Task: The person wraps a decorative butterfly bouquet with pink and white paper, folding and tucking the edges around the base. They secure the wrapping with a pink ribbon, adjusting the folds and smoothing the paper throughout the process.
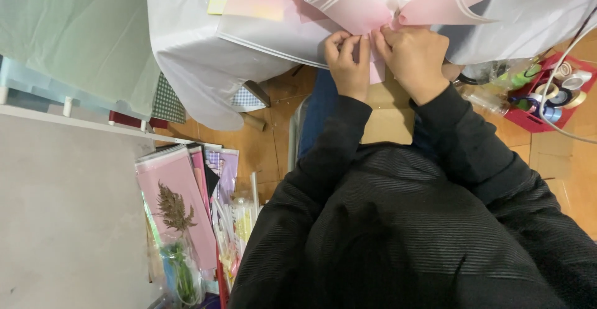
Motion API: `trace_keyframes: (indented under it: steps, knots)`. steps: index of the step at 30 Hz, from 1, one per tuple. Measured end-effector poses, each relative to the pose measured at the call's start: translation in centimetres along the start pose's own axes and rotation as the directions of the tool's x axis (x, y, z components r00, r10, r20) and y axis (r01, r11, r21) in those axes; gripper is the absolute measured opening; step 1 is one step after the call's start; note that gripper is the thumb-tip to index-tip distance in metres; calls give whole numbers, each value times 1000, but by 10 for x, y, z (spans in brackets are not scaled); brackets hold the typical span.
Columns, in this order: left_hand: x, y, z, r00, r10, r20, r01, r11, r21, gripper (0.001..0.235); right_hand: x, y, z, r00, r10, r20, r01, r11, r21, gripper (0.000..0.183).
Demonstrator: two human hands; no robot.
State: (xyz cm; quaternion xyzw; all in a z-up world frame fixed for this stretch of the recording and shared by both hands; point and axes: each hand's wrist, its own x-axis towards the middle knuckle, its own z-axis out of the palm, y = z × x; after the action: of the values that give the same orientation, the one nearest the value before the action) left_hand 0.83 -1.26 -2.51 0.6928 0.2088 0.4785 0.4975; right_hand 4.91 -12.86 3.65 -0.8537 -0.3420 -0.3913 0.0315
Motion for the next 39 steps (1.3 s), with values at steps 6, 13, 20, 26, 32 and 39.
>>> trace_keyframes:
  steps: [6, 13, 20, 26, 32, 39]
  knots:
    - [-3, -6, 1, 1000, 12, -8, -12, 999, 38, 11, -3, 1, -8, 999, -11, 36, 13, 998, -56, 23]
    - [-4, 33, -25, 989, 46, 143, -68, 986, 153, 15, -8, 0, 7, 999, 9, -31, -11, 995, -97, 21]
    - [-8, -7, -17, 814, 558, 159, -577, 753, 317, 32, -2, 1, -29, 981, 98, 166, -120, 984, 133, 25]
    - [-4, 10, -15, 736, 586, 339, -676, 668, 312, 44, -9, 3, -43, 952, 109, 285, -174, 962, 211, 31]
    - [-10, 27, -8, 735, 591, 332, -678, 635, 371, 40, -39, 11, -37, 985, 134, 110, -163, 934, 317, 33]
    - [-27, 29, 5, 790, 518, 327, -612, 666, 426, 50, -70, 26, -4, 694, 558, 455, -604, 109, 789, 50]
